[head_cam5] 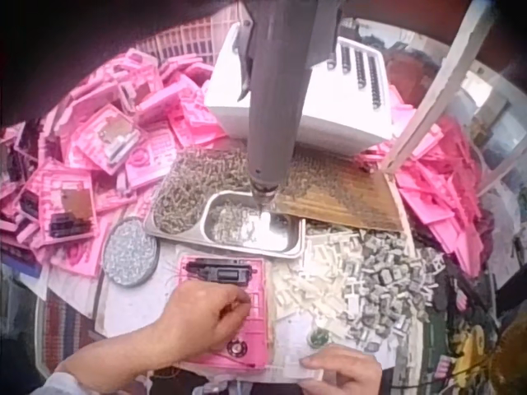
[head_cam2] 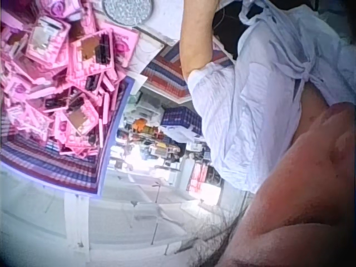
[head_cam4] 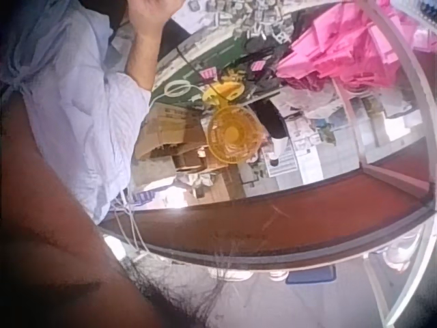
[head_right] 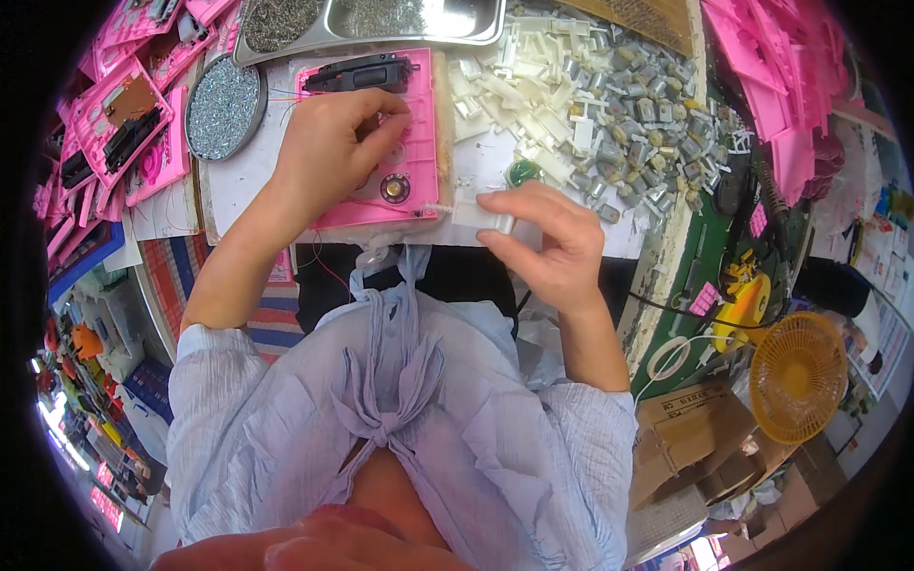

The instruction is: Assemble electronic toy cameras by soldering wires and fastening screws on plastic housings.

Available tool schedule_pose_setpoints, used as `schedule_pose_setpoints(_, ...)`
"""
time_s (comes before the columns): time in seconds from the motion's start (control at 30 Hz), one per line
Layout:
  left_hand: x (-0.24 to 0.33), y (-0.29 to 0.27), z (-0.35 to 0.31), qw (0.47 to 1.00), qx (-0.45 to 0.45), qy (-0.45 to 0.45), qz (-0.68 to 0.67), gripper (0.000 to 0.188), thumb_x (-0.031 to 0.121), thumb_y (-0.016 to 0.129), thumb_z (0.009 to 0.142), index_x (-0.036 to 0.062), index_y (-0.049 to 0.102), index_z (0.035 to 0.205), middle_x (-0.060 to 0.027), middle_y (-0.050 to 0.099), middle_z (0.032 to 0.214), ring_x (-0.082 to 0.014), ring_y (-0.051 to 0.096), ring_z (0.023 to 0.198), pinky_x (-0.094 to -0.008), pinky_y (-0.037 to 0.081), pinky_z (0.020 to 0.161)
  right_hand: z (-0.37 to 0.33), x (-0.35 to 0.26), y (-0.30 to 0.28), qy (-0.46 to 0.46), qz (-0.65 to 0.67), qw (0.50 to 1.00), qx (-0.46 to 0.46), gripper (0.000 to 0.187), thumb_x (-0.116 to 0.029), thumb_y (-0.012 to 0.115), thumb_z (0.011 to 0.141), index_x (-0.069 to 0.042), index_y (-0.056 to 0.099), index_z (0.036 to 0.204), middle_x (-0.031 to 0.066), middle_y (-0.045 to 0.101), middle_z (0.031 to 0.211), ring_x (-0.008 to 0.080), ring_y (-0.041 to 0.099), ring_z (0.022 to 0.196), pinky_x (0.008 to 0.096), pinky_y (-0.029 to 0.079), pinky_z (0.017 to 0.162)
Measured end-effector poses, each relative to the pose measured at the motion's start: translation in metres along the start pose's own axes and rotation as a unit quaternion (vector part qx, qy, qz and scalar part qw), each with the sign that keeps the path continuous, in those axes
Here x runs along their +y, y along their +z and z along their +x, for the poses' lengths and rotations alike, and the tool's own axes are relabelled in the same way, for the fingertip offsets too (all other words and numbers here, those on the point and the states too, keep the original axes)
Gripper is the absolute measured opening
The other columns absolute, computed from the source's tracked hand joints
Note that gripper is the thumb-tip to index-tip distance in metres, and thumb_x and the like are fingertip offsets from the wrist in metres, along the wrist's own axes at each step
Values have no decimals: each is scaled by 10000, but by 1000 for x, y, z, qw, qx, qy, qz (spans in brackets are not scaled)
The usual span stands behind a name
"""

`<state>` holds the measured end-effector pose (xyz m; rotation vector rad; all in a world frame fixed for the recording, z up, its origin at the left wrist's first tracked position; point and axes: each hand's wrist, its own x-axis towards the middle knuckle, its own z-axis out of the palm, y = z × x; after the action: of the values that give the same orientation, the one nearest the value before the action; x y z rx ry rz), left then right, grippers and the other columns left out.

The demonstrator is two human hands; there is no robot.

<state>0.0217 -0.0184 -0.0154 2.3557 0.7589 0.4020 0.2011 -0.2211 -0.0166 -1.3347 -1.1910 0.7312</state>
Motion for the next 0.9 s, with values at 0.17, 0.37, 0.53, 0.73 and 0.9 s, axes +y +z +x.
schedule_pose_setpoints(0.17, 2, 5, 5, 995, -46, 24, 88, 184, 214, 720, 887, 56, 754, 975, -136, 711, 767, -289, 717, 714, -392, 548, 636, 11, -3, -1, -25, -56, 998, -28, 337, 31, 826, 751, 14, 747, 1078, 135, 744, 938, 205, 671, 782, 299, 519, 712)
schedule_pose_setpoints(0.37, -14, -15, -18, 994, 11, -17, -109, 130, 88, 724, 906, -10, 726, 993, -98, 714, 849, -168, 708, 711, -285, 548, 647, 36, -8, 4, -26, -228, 972, -41, 274, -37, 792, 804, -22, 735, 1072, 128, 745, 974, 254, 677, 779, 325, 538, 714)
schedule_pose_setpoints(0.53, -27, -8, -28, 979, 83, 8, -186, 89, 65, 757, 863, 20, 727, 934, -76, 702, 810, -216, 679, 672, -327, 521, 617, 72, -1, 20, -124, -335, 927, -115, 341, -44, 813, 701, -78, 742, 1032, 87, 663, 1029, 302, 590, 988, 393, 495, 857)
schedule_pose_setpoints(0.73, -30, -1, -28, 981, 96, 70, -153, 84, 72, 769, 854, 45, 727, 922, -70, 686, 793, -210, 637, 657, -326, 501, 602, 87, -3, 31, -179, -362, 899, -170, 291, -70, 789, 684, -89, 737, 970, 67, 657, 982, 285, 587, 930, 393, 515, 807)
schedule_pose_setpoints(0.9, -31, 2, -30, 979, 106, 66, -162, 85, 77, 772, 851, 50, 728, 919, -66, 675, 778, -210, 629, 651, -324, 494, 595, 92, 8, 28, -174, -285, 926, -178, 266, -67, 788, 688, -81, 740, 949, 74, 664, 973, 285, 605, 918, 398, 516, 791)
